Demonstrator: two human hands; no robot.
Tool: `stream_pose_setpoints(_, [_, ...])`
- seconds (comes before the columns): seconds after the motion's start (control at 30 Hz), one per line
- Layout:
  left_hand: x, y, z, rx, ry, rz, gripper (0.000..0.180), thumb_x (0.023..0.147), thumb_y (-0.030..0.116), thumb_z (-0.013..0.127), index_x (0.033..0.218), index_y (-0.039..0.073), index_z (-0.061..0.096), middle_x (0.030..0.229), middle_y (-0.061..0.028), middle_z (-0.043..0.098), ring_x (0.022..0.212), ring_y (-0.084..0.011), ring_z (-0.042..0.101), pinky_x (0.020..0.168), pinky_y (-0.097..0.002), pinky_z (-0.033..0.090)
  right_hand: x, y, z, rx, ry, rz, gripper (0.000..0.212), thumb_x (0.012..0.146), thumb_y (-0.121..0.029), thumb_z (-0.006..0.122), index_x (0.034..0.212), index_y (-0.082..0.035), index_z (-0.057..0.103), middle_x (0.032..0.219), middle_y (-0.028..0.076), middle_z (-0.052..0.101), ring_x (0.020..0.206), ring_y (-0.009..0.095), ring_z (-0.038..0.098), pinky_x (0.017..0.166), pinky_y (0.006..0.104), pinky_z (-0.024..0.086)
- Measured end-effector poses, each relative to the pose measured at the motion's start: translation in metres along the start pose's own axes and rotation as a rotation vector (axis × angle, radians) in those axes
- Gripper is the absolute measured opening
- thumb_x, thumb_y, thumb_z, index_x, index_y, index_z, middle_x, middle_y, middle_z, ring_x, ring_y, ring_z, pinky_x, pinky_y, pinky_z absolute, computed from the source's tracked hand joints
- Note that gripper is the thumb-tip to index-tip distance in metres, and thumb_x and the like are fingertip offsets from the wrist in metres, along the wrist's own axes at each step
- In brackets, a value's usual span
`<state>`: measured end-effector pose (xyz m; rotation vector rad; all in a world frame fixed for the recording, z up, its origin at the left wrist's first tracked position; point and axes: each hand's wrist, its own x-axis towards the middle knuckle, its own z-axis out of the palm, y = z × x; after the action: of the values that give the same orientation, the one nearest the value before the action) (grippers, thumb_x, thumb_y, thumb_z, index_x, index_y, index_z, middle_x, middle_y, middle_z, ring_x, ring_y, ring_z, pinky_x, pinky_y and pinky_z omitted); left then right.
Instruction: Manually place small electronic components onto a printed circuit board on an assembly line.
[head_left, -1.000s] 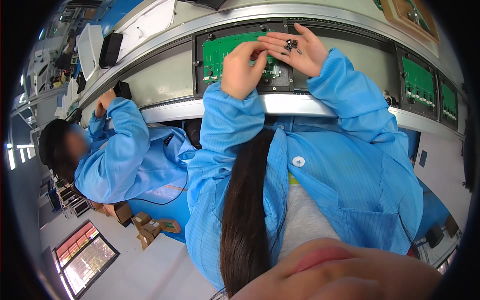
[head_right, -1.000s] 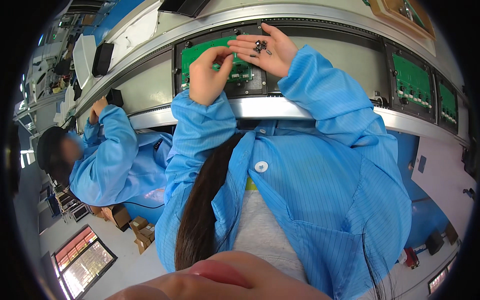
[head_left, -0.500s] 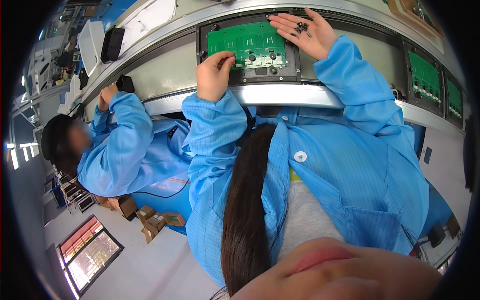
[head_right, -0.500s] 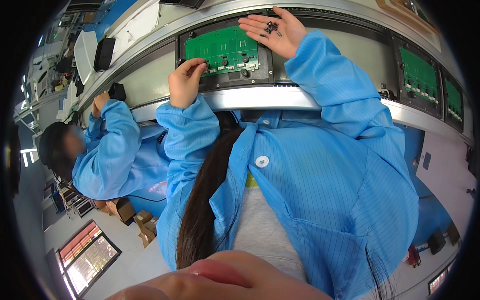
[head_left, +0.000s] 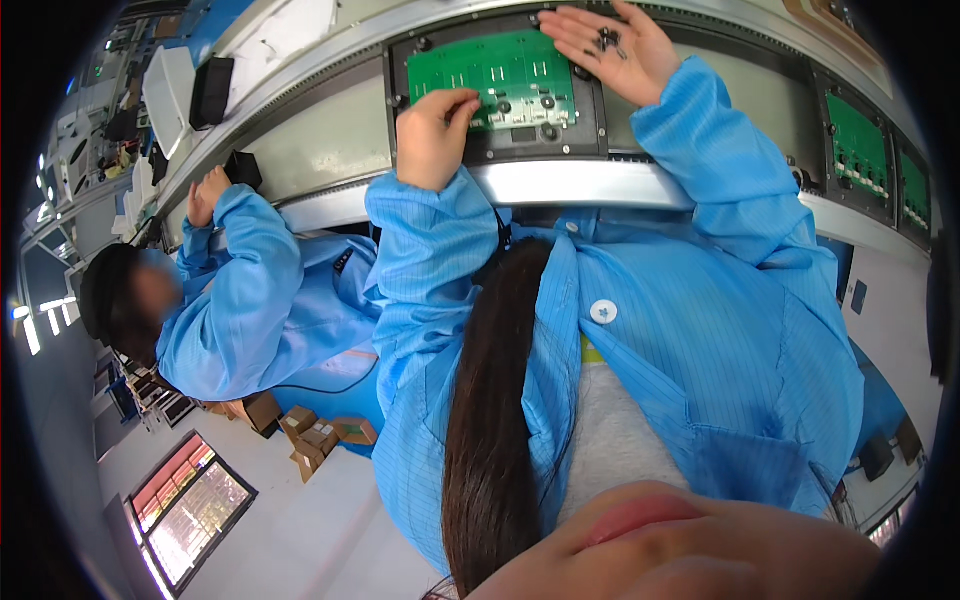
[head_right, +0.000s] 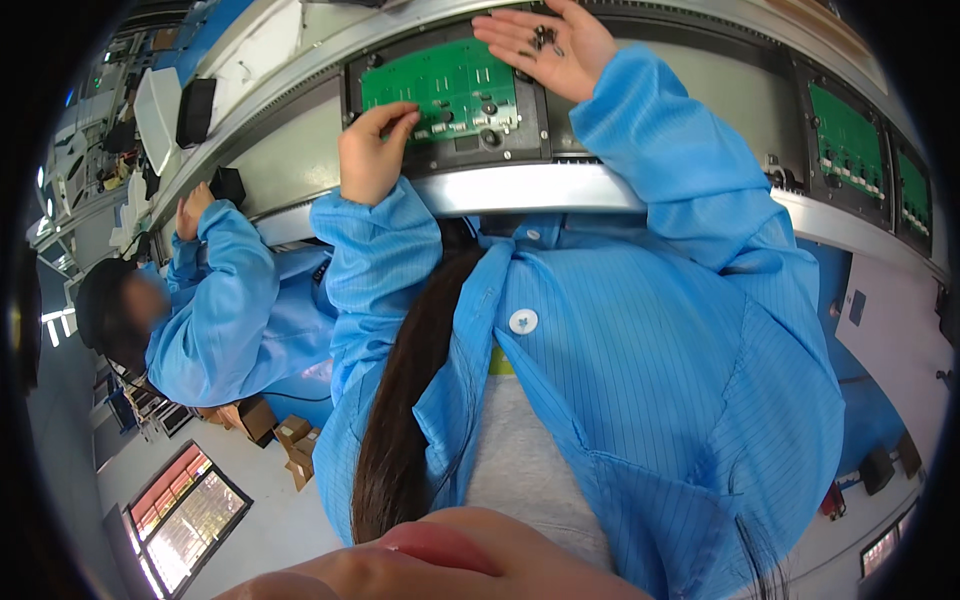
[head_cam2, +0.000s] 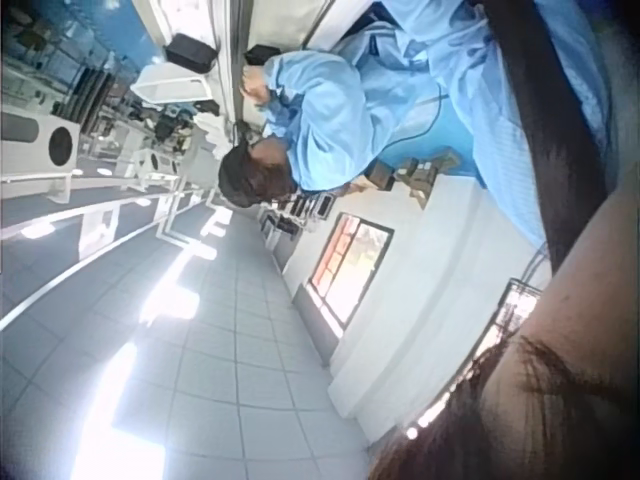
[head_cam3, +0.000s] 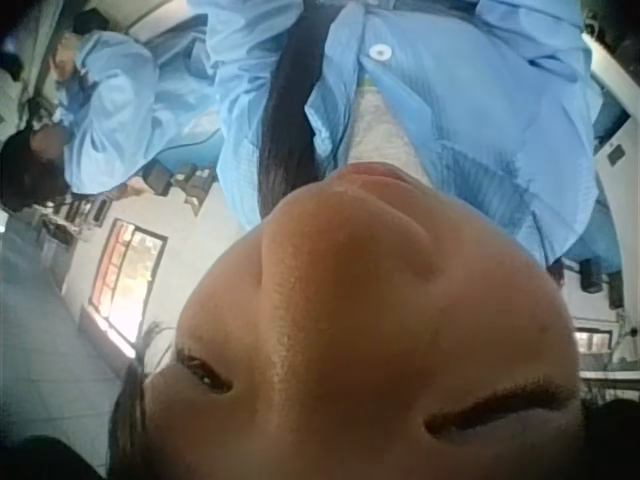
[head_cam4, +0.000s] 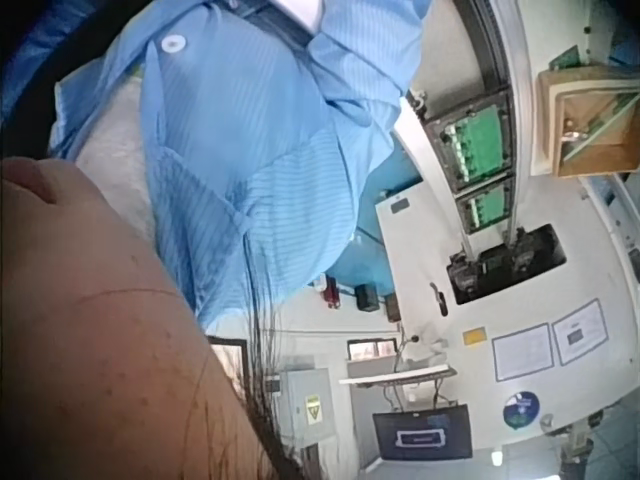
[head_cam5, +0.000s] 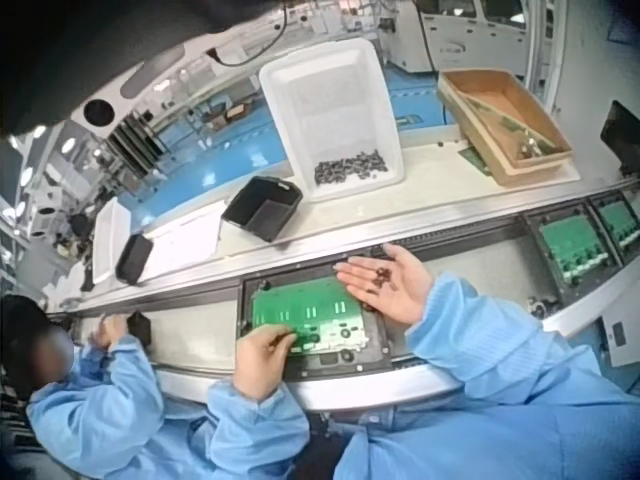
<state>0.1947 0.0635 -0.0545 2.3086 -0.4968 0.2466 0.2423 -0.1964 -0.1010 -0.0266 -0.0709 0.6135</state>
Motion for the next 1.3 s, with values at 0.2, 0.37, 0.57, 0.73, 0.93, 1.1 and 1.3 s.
stream_pose_setpoints(0.2, [0.011, 0.012, 0.011, 0.006, -0.114, -0.012, 0.008, 0.072, 0.002, 0.064, 0.080, 0.001, 0.065, 0.075, -0.0069, 0.063, 0.061, -0.0193, 0.056, 0.058, -0.0250, 0.045, 0.003, -0.004, -0.009, 0.058, -0.067, 0.030, 0.053, 0.090, -0.031, 0.037, 0.123, 0.011, 0.035, 0.126, 0.027, 0.042, 0.119, 0.037, 0.040, 0.104, 0.0437, 0.029])
stream_pose_setpoints(0.37, [0.020, 0.011, 0.024, 0.127, -0.165, 0.146, 0.008, 0.071, 0.005, 0.065, 0.079, 0.004, 0.066, 0.078, -0.0052, 0.061, 0.070, -0.0215, 0.055, 0.065, -0.0276, 0.046, 0.006, -0.003, -0.011, 0.002, -0.045, 0.001, 0.052, 0.091, -0.031, 0.036, 0.122, 0.011, 0.036, 0.125, 0.026, 0.043, 0.118, 0.037, 0.041, 0.103, 0.0437, 0.031])
stream_pose_setpoints(0.57, [0.020, 0.004, 0.030, 0.163, -0.189, 0.187, 0.007, 0.071, 0.006, 0.064, 0.078, 0.005, 0.066, 0.083, -0.0040, 0.060, 0.077, -0.0229, 0.053, 0.071, -0.0298, 0.045, 0.005, 0.000, -0.009, -0.043, 0.003, -0.024, 0.051, 0.091, -0.031, 0.036, 0.120, 0.010, 0.038, 0.125, 0.026, 0.043, 0.118, 0.037, 0.042, 0.103, 0.0434, 0.031])
stream_pose_setpoints(0.73, [0.021, 0.001, 0.030, 0.157, -0.203, 0.211, 0.008, 0.071, 0.006, 0.064, 0.079, 0.006, 0.066, 0.085, -0.0037, 0.059, 0.079, -0.0229, 0.052, 0.072, -0.0297, 0.045, 0.004, 0.009, 0.009, -0.029, 0.079, -0.033, 0.049, 0.091, -0.031, 0.035, 0.119, 0.010, 0.039, 0.124, 0.026, 0.044, 0.117, 0.036, 0.042, 0.102, 0.0433, 0.032])
stream_pose_setpoints(0.93, [0.023, 0.001, 0.033, 0.175, -0.189, 0.270, 0.008, 0.070, 0.006, 0.065, 0.079, 0.007, 0.066, 0.086, -0.0028, 0.058, 0.082, -0.0229, 0.050, 0.075, -0.0302, 0.043, 0.001, 0.008, 0.012, -0.060, 0.207, -0.088, 0.049, 0.092, -0.031, 0.035, 0.118, 0.010, 0.040, 0.123, 0.026, 0.045, 0.117, 0.036, 0.043, 0.102, 0.0431, 0.032])
stream_pose_setpoints(1.1, [0.025, 0.002, 0.032, 0.222, -0.184, 0.284, 0.008, 0.070, 0.007, 0.065, 0.078, 0.009, 0.066, 0.088, -0.0019, 0.058, 0.084, -0.0228, 0.049, 0.077, -0.0309, 0.043, 0.005, 0.001, -0.006, -0.035, -0.021, -0.013, 0.049, 0.092, -0.031, 0.034, 0.117, 0.010, 0.040, 0.122, 0.026, 0.046, 0.116, 0.036, 0.043, 0.103, 0.0430, 0.032])
stream_pose_setpoints(1.3, [0.025, 0.005, 0.032, 0.250, -0.206, 0.282, 0.008, 0.069, 0.009, 0.065, 0.076, 0.010, 0.066, 0.089, -0.0010, 0.057, 0.085, -0.0227, 0.049, 0.078, -0.0316, 0.042, 0.004, -0.001, -0.005, 0.031, -0.101, 0.040, 0.048, 0.093, -0.031, 0.033, 0.117, 0.010, 0.040, 0.121, 0.026, 0.046, 0.117, 0.036, 0.043, 0.103, 0.0429, 0.032])
